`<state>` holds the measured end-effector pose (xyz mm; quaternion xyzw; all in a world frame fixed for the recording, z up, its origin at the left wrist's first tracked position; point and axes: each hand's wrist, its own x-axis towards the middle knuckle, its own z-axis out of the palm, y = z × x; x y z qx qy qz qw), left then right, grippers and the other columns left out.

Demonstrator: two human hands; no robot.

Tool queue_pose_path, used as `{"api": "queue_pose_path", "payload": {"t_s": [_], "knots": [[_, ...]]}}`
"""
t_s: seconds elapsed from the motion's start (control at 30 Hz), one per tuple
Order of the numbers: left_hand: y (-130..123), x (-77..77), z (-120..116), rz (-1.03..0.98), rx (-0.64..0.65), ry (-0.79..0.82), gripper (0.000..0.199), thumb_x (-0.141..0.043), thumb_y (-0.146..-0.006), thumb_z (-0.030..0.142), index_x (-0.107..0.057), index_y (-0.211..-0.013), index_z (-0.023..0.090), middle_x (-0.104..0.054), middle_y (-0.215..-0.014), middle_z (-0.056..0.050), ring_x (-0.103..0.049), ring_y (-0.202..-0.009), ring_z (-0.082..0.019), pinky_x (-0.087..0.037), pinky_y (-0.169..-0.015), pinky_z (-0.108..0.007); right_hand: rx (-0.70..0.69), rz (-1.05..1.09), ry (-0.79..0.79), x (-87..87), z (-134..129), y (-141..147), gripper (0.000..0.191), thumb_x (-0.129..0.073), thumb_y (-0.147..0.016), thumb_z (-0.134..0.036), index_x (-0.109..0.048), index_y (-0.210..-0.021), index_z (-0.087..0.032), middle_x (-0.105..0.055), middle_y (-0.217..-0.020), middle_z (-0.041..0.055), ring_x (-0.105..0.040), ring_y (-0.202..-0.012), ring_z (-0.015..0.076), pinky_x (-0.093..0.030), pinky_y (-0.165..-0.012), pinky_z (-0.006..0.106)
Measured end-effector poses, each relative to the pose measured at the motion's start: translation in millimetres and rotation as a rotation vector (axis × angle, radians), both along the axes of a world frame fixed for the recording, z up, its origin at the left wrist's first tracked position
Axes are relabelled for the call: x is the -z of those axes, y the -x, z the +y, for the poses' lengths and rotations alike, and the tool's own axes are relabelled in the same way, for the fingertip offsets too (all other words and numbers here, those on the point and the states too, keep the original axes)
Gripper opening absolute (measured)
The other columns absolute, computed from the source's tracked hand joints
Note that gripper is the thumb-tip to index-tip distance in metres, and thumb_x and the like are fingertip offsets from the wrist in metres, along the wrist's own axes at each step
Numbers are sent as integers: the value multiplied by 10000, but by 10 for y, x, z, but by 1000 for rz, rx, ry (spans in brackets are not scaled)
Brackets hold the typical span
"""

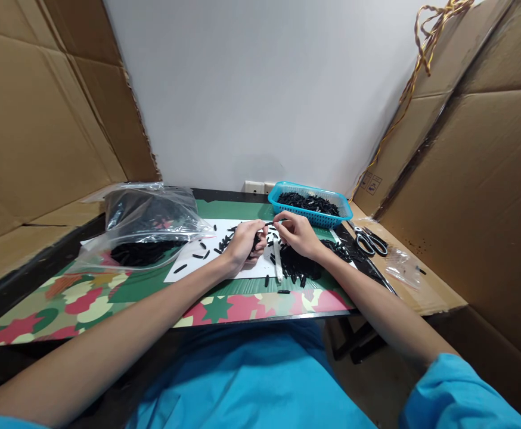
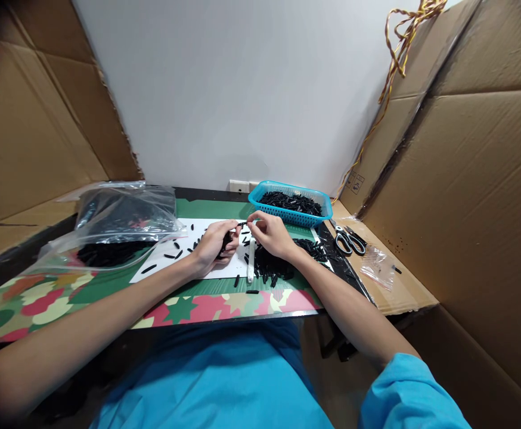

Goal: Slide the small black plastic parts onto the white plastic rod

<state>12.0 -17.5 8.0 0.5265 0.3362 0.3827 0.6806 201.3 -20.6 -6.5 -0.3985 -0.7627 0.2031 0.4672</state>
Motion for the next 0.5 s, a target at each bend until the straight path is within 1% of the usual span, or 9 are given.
{"api": "queue_pose_path", "payload": {"t_s": [0.1,0.2,0.33,0.43,0.5], "knots": [[2,-5,-8,6,0,-9,204,-549,-973,413,-558,-870,237,-395,-494,87,-237,-336,-72,-145,-322,-135,21,-62,-46,-17,-1,-38,220,-535,-1020,-424,-602,-947,-228,-540,-582,-57,-502,-502,137,-379,-540,266],[2,-21,-29,21,17,-10,186,-570,-963,411,-615,-937,232,-399,-499,87,-244,-336,-73,-138,-324,-136,42,-137,-98,-31,1,-84,170,-567,-992,-368,-617,-917,-223,-573,-614,-50,-508,-529,131,-383,-572,260],[-2,-28,-44,42,27,3,198,-596,-951,414,-638,-926,222,-393,-496,88,-223,-331,-63,-122,-325,-136,108,-246,-151,-39,1,-132,103,-570,-960,-284,-643,-918,-224,-615,-647,-41,-535,-556,133,-381,-600,253],[1,-13,-35,42,17,6,186,-590,-957,406,-627,-911,230,-392,-499,90,-218,-332,-61,-118,-329,-134,222,-310,-189,-60,20,-200,64,-604,-921,-244,-666,-910,-233,-629,-653,-32,-547,-576,150,-376,-628,264],[7,1,-24,35,14,5,180,-584,-964,407,-619,-915,237,-397,-506,89,-234,-337,-66,-116,-332,-132,361,-308,-223,-89,54,-301,76,-602,-926,-245,-672,-900,-233,-638,-676,-5,-562,-634,182,-395,-680,290]]}}
